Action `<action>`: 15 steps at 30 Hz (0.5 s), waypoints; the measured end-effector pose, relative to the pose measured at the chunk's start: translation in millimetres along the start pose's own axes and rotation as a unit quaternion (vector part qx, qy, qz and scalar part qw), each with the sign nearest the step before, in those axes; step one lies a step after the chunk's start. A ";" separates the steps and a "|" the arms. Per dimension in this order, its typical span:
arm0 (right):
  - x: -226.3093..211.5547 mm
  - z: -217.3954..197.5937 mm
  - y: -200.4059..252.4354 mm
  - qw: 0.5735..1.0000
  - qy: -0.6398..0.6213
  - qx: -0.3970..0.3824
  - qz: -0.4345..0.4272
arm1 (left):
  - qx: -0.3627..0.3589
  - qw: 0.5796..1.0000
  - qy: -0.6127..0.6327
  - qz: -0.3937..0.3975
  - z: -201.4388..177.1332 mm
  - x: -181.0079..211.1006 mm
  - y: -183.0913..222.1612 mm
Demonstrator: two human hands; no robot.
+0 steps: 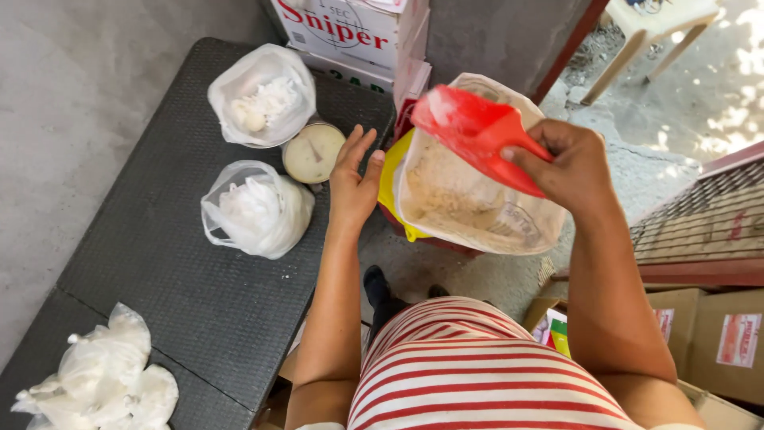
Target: Scooping a white powder from a large sack into smaller plastic bags, weighing them, and tying them shut.
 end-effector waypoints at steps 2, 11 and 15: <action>24.5 -12.5 11.7 0.999 -0.014 -0.009 0.043 | -0.015 1.000 -0.004 -0.002 21.6 -5.4 6.0; 130.9 46.4 21.6 0.936 0.304 -0.168 0.056 | -0.096 0.994 -0.045 -0.014 77.3 1.1 31.5; 179.8 82.5 21.9 0.857 0.436 -0.262 0.083 | -0.096 0.994 -0.049 -0.023 77.9 -1.8 42.2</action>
Point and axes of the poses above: each hand's wrist, its own y-axis away from the middle knuckle, its own z-axis out of the palm, x = y × z, the point moved 9 cm from there along -y, towards the middle knuckle, and after that the axes turned 10 degrees about -y, right-handed, at the moved point
